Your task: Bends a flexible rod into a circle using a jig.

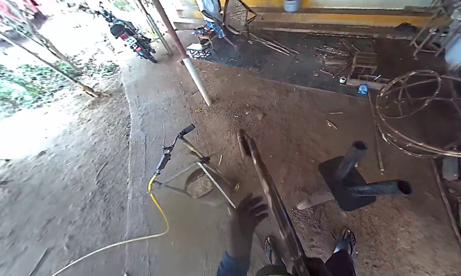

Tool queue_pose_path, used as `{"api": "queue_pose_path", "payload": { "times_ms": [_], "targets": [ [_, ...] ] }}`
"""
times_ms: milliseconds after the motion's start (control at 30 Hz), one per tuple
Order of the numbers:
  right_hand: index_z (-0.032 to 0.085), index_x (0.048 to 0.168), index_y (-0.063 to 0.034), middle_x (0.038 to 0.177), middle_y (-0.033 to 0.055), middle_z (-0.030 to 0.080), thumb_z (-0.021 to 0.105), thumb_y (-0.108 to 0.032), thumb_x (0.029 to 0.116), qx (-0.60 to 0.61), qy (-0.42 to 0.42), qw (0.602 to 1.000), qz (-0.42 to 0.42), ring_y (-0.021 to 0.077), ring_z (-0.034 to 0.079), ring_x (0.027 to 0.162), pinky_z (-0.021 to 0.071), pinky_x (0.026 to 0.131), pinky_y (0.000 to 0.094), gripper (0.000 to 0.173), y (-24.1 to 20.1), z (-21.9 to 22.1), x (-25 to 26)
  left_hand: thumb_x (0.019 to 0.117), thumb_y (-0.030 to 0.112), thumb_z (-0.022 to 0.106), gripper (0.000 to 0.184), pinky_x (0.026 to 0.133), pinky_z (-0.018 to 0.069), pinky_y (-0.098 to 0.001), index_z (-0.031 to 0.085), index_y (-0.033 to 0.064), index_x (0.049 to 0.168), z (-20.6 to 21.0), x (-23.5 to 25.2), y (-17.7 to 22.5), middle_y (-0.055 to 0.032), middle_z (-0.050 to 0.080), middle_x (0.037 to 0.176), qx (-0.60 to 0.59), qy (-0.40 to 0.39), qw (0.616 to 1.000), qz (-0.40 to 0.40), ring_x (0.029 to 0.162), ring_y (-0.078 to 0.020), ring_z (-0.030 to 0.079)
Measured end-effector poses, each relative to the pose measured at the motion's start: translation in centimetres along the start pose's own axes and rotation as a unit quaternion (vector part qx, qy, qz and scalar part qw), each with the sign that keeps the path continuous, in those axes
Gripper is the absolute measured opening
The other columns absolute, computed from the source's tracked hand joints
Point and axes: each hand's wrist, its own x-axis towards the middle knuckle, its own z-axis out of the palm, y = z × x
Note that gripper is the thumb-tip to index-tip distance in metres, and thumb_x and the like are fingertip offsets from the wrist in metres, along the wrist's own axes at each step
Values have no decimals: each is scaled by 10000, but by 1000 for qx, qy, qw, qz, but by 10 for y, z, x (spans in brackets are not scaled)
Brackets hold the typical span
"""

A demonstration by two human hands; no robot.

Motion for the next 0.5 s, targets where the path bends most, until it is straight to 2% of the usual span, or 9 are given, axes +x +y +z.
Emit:
{"api": "queue_pose_path", "payload": {
  "times_ms": [33, 67, 133, 167, 233, 300, 400, 500],
  "targets": [
    [697, 1022, -35, 848, 49, 719, 829, -360, 851, -22, 2, 1000, 10, 130, 672, 697, 588, 635, 329, 390, -8, 4, 12, 833, 861, 481, 951, 855, 615, -496, 578, 91, 1382, -3, 10, 8, -133, 708, 1237, 0, 16, 1000, 9, 1046, -301, 720],
    [686, 984, -38, 777, 38, 690, 812, -339, 865, -62, 24, 997, 27, 130, 642, 622, 569, 571, 329, 348, -14, 8, 26, 882, 842, 423, 917, 865, 610, -507, 568, 91, 1389, -7, 20, 12, -136, 704, 1235, 5, 36, 999, 11, 1044, -301, 718],
    [672, 812, -92, 588, -24, 544, 789, -498, 862, -193, 122, 972, 63, 106, 494, 483, 439, 481, 327, 426, -3, 14, 46, 1010, 727, 220, 833, 889, 591, -532, 478, 66, 1448, -17, 40, 15, -168, 666, 1261, 8, 85, 996, -14, 1060, -315, 702],
    [663, 772, -112, 551, -33, 503, 752, -583, 862, -258, 156, 951, 74, 107, 465, 464, 419, 479, 341, 488, 5, 14, 50, 1039, 680, 174, 800, 880, 590, -533, 457, 60, 1458, -22, 51, 17, -180, 655, 1262, 2, 111, 993, -32, 1051, -321, 700],
    [654, 731, -136, 524, -26, 492, 693, -683, 856, -341, 198, 916, 79, 127, 476, 458, 427, 480, 384, 562, 16, 11, 48, 1064, 640, 198, 741, 847, 595, -512, 463, 61, 1443, -28, 69, 22, -177, 664, 1230, -4, 149, 986, -68, 1020, -313, 704],
    [641, 700, -148, 513, -15, 491, 672, -718, 853, -370, 225, 898, 70, 146, 486, 452, 431, 473, 413, 591, 29, 17, 31, 1053, 652, 259, 714, 802, 596, -468, 511, 78, 1395, -31, 78, 28, -137, 695, 1169, 24, 161, 981, -107, 979, -267, 707],
    [648, 684, -116, 501, -8, 498, 729, -646, 855, -367, 249, 896, 29, 119, 477, 433, 419, 448, 368, 563, 48, 39, 9, 1053, 602, 384, 651, 756, 611, -481, 583, 38, 1309, -42, 96, 31, -160, 724, 1042, 14, 169, 980, -107, 877, -287, 723],
    [634, 675, -107, 501, -4, 499, 745, -589, 874, -367, 259, 893, -18, 106, 474, 429, 409, 437, 336, 533, 57, 64, 14, 1072, 403, 500, 424, 679, 616, -406, 620, 23, 1217, -56, 97, 36, -113, 709, 921, 11, 180, 981, -74, 736, -219, 702]
  ]
}}
